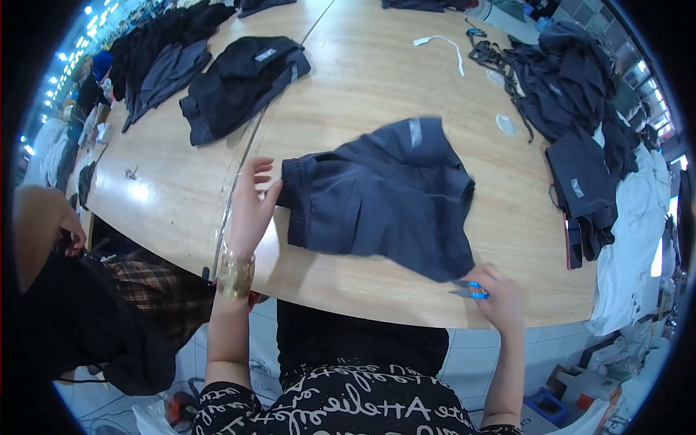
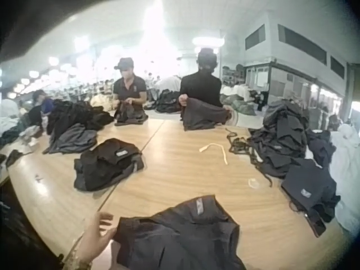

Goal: Trimming loose threads and finishing details on gray garments using thread snips in a textile factory.

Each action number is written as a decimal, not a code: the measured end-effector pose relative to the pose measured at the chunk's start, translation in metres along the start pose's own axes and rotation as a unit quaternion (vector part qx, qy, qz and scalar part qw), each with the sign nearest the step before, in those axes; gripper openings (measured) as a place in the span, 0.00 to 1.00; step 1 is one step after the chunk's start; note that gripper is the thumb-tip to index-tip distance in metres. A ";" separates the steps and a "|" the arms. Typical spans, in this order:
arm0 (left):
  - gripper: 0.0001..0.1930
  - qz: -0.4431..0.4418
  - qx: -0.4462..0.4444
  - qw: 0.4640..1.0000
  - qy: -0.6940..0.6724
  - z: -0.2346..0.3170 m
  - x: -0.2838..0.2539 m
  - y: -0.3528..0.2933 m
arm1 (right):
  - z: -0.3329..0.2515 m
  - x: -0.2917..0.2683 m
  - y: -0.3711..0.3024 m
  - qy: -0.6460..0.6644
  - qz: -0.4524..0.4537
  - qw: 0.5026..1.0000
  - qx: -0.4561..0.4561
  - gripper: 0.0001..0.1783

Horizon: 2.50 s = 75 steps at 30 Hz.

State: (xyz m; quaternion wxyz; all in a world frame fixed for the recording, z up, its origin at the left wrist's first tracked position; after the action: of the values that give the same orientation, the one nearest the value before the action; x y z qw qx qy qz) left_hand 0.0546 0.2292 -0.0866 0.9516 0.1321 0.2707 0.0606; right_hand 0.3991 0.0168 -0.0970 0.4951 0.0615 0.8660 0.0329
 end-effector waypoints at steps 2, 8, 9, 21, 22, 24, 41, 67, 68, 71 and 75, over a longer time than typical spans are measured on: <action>0.12 -0.078 0.012 0.991 -0.104 0.029 0.001 -0.021 | 0.017 -0.008 -0.013 0.015 0.011 0.998 0.062 0.14; 0.12 -0.545 0.218 0.609 -0.533 0.233 -0.008 -0.126 | 0.000 -0.021 0.015 0.009 0.098 0.993 0.066 0.14; 0.18 -0.589 0.286 0.556 -0.511 0.254 -0.009 -0.130 | -0.012 -0.021 0.023 0.018 0.108 0.994 0.020 0.15; 0.15 -0.110 0.183 0.976 0.051 0.086 0.097 0.015 | -0.011 0.027 0.095 0.217 0.161 0.962 0.045 0.09; 0.15 -0.095 0.197 0.971 0.095 0.067 0.116 0.019 | -0.006 0.034 0.102 0.244 0.186 0.950 0.055 0.08; 0.15 -0.082 0.214 0.964 0.136 0.052 0.138 0.023 | -0.001 0.045 0.105 0.196 0.206 0.958 0.045 0.08; 0.15 0.032 -0.017 0.997 -0.067 -0.039 0.023 0.120 | 0.030 0.050 0.084 0.158 0.257 0.950 0.076 0.07; 0.11 -0.021 0.049 0.999 0.008 -0.001 0.015 0.013 | 0.104 -0.018 0.071 0.335 0.301 0.865 0.223 0.14; 0.10 -0.016 -0.002 0.982 -0.186 0.005 0.006 0.009 | 0.094 -0.024 0.061 0.503 0.279 0.776 0.260 0.13; 0.12 -0.124 -0.009 0.935 -0.332 0.022 -0.039 -0.009 | 0.083 -0.077 0.020 0.676 0.251 0.683 0.115 0.16; 0.11 -0.520 0.007 0.854 -0.039 0.041 -0.014 -0.069 | 0.092 -0.055 -0.020 0.170 -0.062 0.954 0.241 0.09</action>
State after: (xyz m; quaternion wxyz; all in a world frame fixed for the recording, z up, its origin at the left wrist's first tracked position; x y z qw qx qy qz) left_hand 0.0673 0.1521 -0.0657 0.8533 -0.0190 0.2633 -0.4497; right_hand 0.5045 -0.0114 -0.0997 0.3117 0.1183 0.9219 -0.1973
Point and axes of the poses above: each hand's wrist, its own y-axis towards the middle knuckle, its own x-axis out of the palm, z = x × y, the point moved 10 cm from there along y, towards the middle knuckle, and after that the axes turned 7 degrees about z, right-handed, at the moved point
